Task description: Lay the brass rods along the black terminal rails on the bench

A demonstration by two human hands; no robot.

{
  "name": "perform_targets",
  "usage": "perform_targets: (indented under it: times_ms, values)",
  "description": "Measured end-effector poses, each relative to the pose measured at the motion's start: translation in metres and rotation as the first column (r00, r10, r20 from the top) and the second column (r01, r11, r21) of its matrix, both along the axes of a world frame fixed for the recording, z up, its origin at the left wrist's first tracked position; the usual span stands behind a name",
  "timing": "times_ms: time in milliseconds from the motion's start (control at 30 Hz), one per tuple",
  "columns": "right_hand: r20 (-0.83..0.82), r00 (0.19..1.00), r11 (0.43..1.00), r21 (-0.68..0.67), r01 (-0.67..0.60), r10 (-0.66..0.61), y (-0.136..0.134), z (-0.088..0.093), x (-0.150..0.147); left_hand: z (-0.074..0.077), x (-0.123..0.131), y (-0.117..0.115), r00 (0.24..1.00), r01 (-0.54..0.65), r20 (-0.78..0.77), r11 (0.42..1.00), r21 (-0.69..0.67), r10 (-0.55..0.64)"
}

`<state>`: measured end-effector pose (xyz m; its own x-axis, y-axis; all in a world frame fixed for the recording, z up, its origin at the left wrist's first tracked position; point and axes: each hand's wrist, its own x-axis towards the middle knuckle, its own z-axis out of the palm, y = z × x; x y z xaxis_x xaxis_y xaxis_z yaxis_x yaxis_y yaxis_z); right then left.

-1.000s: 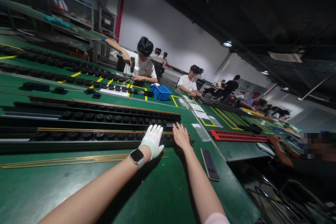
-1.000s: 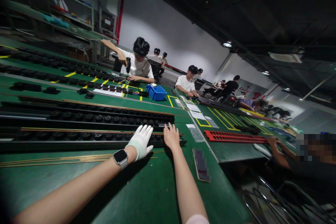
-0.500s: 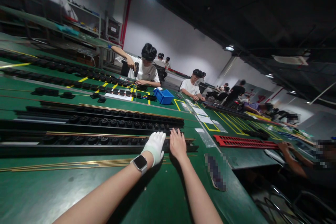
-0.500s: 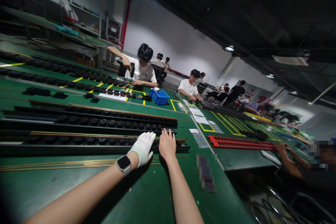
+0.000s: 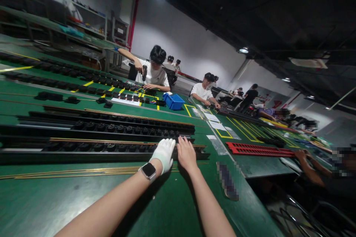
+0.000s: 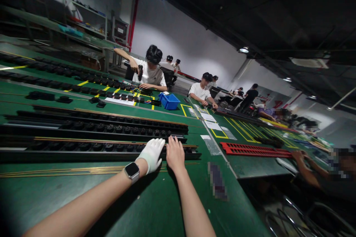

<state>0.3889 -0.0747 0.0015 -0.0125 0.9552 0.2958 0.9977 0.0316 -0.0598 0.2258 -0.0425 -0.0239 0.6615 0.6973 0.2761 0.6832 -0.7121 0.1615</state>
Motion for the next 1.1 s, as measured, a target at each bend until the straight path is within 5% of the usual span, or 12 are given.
perform_targets:
  times_ms: [333,1100]
  values:
    - [-0.006,1.0,0.998,0.051,0.03,-0.03,0.0,-0.005,0.016,0.009,-0.003,-0.004,0.999,-0.001,-0.038,1.0,-0.005,0.001]
    - [-0.073,0.983,0.986,-0.014,0.168,-0.169,0.013,-0.013,0.072,0.002,-0.001,-0.001,1.0,-0.001,-0.027,1.0,-0.03,0.001]
